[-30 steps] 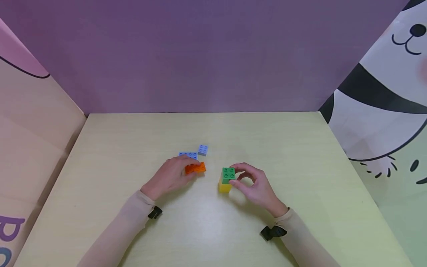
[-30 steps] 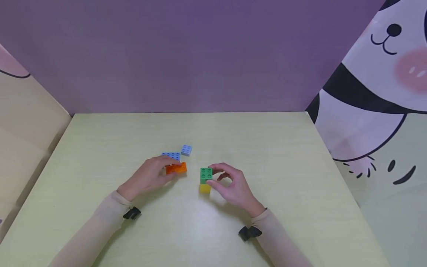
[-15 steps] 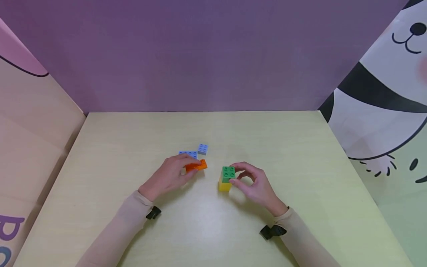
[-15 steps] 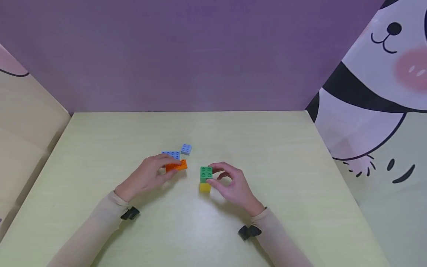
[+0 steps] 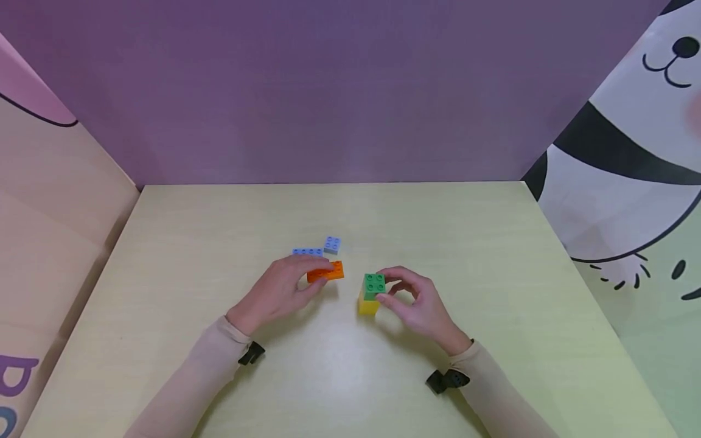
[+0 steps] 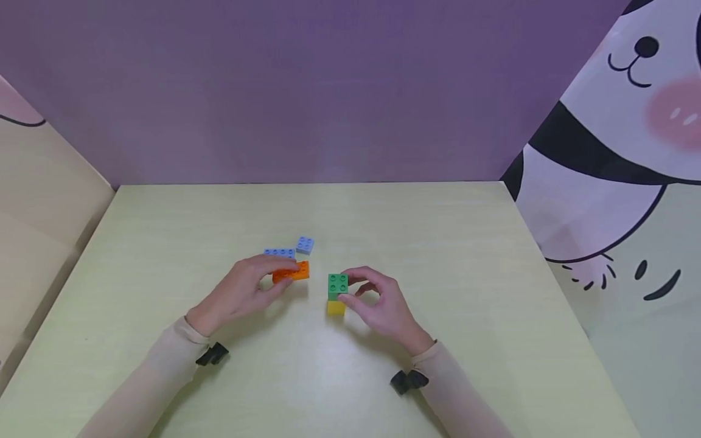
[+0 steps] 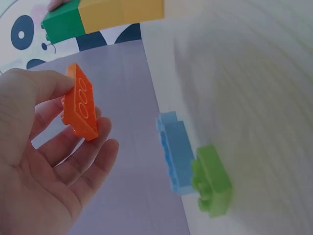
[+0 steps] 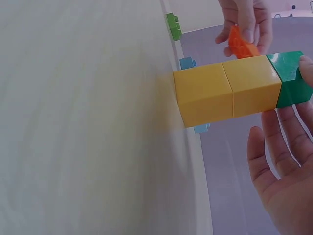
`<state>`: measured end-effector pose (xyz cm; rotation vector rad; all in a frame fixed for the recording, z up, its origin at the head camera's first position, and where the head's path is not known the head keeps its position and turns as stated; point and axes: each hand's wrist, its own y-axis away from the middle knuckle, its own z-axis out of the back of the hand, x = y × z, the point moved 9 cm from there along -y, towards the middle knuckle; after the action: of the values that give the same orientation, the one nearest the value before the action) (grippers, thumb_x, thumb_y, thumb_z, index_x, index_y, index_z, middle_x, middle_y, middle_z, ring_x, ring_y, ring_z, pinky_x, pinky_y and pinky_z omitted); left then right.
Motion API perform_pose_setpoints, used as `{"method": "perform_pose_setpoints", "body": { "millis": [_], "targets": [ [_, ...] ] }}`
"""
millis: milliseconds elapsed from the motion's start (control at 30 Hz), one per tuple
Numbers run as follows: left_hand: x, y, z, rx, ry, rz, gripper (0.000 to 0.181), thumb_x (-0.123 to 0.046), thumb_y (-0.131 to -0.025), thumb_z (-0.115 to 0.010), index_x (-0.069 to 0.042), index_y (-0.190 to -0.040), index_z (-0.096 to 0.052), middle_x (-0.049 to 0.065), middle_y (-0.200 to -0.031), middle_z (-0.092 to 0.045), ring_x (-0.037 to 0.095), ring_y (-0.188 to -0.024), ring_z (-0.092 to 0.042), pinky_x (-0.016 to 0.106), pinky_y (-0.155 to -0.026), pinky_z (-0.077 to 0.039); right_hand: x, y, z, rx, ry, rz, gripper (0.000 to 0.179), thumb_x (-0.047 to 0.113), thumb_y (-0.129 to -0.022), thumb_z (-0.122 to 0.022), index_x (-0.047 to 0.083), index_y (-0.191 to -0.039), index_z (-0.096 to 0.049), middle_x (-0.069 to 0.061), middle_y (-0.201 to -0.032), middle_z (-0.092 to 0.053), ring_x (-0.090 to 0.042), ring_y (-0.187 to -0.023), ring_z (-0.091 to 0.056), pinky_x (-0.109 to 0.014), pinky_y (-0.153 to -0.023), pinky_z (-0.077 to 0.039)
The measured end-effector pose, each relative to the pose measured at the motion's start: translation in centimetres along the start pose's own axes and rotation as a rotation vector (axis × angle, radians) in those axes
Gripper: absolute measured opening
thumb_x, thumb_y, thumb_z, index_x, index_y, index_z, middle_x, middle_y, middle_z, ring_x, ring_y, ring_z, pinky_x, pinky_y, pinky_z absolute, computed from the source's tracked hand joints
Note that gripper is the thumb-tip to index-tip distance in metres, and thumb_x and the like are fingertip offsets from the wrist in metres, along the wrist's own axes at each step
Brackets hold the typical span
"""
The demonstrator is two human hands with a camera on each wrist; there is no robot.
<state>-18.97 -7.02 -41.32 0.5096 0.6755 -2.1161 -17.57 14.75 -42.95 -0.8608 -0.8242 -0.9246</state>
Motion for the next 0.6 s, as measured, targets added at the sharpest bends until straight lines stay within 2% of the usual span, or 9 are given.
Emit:
{"method": "perform_pose_setpoints", "body": {
  "millis": [167,333,600],
  "targets": [
    [-1.2,-0.1,0.4,-0.024,0.012,-0.046,0.028,-0.024,-0.093,-0.070,-0.023,-0.121,-0.070,-0.006,-0.120,-0.071,0.016,-0.115,-0.064,0.039,-0.099,-0.052,-0.1,0.0,0.0,0.000,0.002,-0.003,0.033,0.004,-0.086,-0.075,0.011,-0.117,-0.067,-0.005,-0.110,-0.070,-0.010,-0.103,-0.061,-0.031,-0.082,-0.056],
    [-2.6,-0.1,0.9,-0.062,0.011,-0.096,0.029,-0.022,-0.092,-0.072,-0.021,-0.121,-0.070,-0.004,-0.122,-0.069,0.017,-0.117,-0.063,0.038,-0.099,-0.053,0.0,0.0,-0.1,-0.002,0.019,-0.023,0.035,0.000,-0.086,-0.074,0.008,-0.119,-0.066,-0.008,-0.111,-0.070,-0.010,-0.103,-0.060,-0.031,-0.083,-0.056],
    [-4.4,-0.2,1.2,-0.087,0.043,-0.141,0.028,-0.022,-0.093,-0.071,-0.021,-0.120,-0.071,-0.002,-0.126,-0.067,0.018,-0.120,-0.061,0.038,-0.100,-0.052,2.9,-0.1,0.0,0.003,0.039,-0.016,0.032,-0.005,-0.084,-0.073,-0.001,-0.115,-0.066,-0.016,-0.107,-0.070,-0.006,-0.100,-0.060,-0.041,-0.081,-0.058]
  ]
}}
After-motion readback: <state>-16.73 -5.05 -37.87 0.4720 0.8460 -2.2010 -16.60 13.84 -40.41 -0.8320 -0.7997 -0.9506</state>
